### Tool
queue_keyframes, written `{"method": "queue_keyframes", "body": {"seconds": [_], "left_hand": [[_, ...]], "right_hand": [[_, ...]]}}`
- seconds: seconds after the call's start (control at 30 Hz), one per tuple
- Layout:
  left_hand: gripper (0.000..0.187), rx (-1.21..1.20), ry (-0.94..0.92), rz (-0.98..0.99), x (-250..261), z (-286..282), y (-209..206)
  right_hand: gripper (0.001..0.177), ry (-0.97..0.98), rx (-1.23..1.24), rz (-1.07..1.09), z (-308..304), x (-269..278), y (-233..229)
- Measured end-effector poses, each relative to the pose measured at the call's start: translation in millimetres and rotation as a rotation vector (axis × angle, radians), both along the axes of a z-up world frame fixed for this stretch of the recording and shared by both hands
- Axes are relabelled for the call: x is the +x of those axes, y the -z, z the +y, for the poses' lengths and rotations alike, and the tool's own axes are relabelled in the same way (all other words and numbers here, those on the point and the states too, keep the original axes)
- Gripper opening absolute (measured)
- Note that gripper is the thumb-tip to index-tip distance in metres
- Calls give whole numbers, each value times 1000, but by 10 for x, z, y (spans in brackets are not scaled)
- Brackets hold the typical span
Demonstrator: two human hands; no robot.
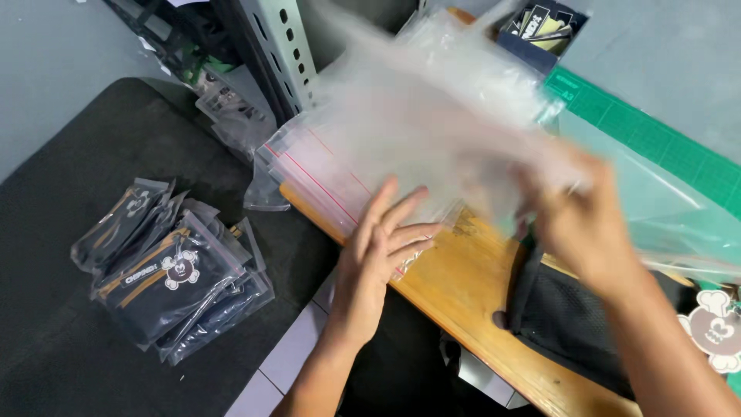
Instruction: The person attaches a bear-shaped sticker to a small black pouch, places the pouch into a clear zip-top bag, smooths the bag with a plastic tool, and seals it. A rectangular label is then placed on the sealed bag.
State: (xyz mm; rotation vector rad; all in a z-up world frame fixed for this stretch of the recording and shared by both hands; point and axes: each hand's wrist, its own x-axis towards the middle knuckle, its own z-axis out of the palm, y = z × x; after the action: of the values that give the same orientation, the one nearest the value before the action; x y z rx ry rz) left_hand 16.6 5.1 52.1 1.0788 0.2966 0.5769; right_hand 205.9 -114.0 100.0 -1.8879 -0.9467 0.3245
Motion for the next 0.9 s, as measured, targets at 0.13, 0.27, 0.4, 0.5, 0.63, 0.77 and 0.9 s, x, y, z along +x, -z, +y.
{"method": "queue_keyframes", "body": {"seconds": [0.13,0.27,0.4,0.5,0.63,0.77,0.9], "left_hand": [[44,-189,9,-320,-2,34,540],[53,-317,-215,-241,-112,15,833],[90,-216,-514,385,-8,48,-176],[39,132,-408,607,-157,242,-58],[58,109,-452,590,-197,305,-82],[61,438,-365,441,-180,360,-95],[69,556,-439,515,-177,406,66]], "right_hand": [[69,-387,-70,-88,-48,-226,-65],[40,-523,-43,-200,-37,-427,-62],[99,-556,-321,-410,-199,-601,246],[75,-509,-153,-421,-314,-761,170],[58,-568,-29,-369,-357,-907,153],[53,-621,-52,-341,-347,-1024,380],[33,-552,103,-252,-341,-1119,333]]}}
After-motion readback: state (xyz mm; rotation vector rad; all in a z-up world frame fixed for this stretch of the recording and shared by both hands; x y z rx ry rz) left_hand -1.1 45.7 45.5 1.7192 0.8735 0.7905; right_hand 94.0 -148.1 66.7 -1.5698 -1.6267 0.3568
